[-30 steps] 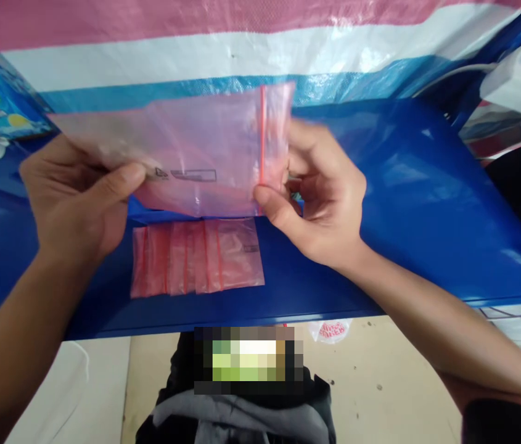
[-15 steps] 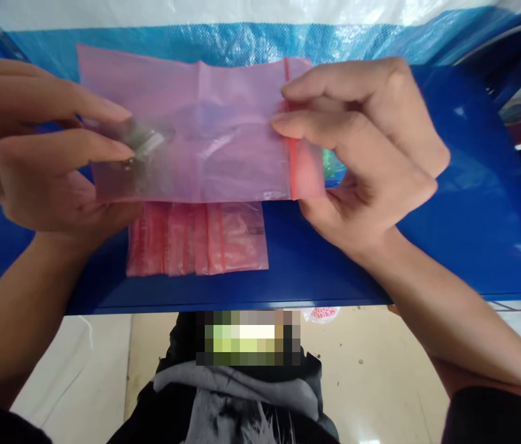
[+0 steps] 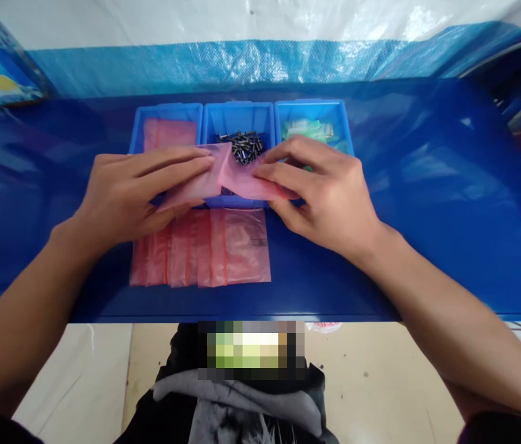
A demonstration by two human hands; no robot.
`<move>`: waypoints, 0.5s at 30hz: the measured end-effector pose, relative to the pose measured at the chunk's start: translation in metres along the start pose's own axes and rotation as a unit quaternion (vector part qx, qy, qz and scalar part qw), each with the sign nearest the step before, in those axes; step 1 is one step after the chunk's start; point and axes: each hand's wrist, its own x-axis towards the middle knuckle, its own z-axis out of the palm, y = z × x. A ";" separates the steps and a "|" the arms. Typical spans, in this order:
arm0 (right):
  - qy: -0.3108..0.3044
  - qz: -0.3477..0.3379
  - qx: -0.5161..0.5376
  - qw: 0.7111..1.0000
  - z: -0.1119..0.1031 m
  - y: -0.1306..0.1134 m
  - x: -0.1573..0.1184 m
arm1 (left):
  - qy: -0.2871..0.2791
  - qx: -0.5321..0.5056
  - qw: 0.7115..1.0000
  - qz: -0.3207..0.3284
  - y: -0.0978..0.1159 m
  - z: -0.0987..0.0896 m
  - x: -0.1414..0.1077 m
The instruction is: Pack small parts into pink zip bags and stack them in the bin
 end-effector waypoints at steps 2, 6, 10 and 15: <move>-0.011 0.002 0.012 1.000 -0.002 0.001 0.000 | -0.024 -0.011 1.000 0.008 0.000 -0.004 0.001; -0.025 0.035 0.025 0.999 -0.002 0.000 0.001 | -0.035 -0.050 0.998 0.024 -0.004 -0.008 0.002; -0.009 0.022 0.031 0.999 0.003 -0.001 0.003 | -0.069 -0.122 0.990 -0.019 -0.008 -0.011 0.005; 0.018 0.005 0.028 0.999 0.006 -0.003 0.003 | -0.069 -0.134 0.987 -0.064 -0.008 -0.010 0.005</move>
